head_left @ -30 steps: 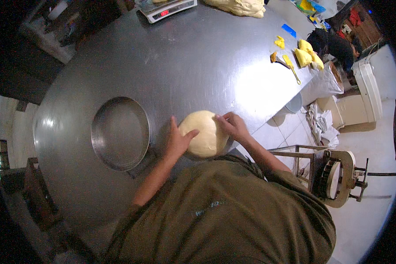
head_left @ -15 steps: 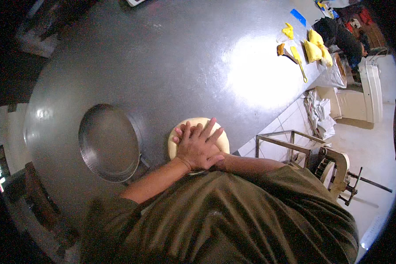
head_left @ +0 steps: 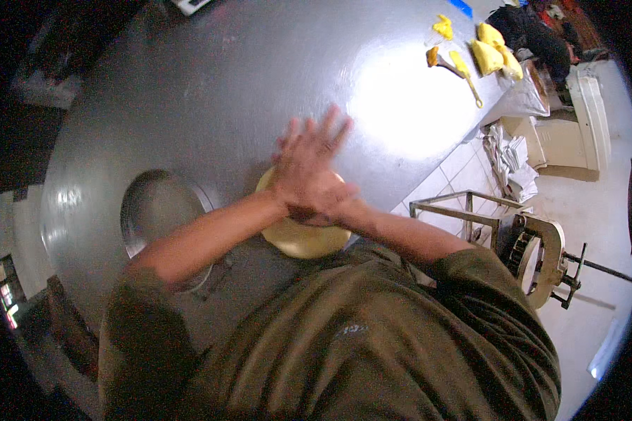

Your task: The person wipes down a metal work surface with a small cloth, operates a manual dough divider to press and cut dough, greases a metal baking pan by hand, and then flattens a portion of dough into the greased pan.

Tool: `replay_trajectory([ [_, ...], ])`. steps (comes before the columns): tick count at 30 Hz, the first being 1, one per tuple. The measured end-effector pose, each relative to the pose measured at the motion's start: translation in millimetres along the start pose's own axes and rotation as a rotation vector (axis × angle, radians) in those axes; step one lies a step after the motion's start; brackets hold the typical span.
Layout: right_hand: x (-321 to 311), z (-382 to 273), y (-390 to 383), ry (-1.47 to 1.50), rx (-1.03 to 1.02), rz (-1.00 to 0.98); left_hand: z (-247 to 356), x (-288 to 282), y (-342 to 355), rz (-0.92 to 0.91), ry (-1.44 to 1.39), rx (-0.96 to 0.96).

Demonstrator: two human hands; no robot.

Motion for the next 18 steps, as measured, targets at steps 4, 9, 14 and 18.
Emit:
replay_trajectory([
  [4, -8, 9, -27, -0.046, 0.024, -0.011, 29, 83, -27, -0.223, 0.137, 0.12],
  [9, -27, 28, -51, -0.07, 0.131, -0.035, 27, 92, 21, -0.05, 0.118, 0.059],
  [14, 26, 18, -58, 0.095, 0.32, -0.022, -6, 70, -26, -0.007, 0.026, -0.098],
  [18, 52, -14, 3, 0.151, 0.112, 0.144, -40, 39, -142, -0.2, 0.133, -0.254],
])
Point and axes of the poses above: each hand's wrist, its own y-axis towards the middle knuckle, its own x-axis out of the palm, z = x × y, the point moved 9 cm from there along y, towards the middle knuckle, and after that the axes turned 3 degrees about -x, right-handed, at the moved point
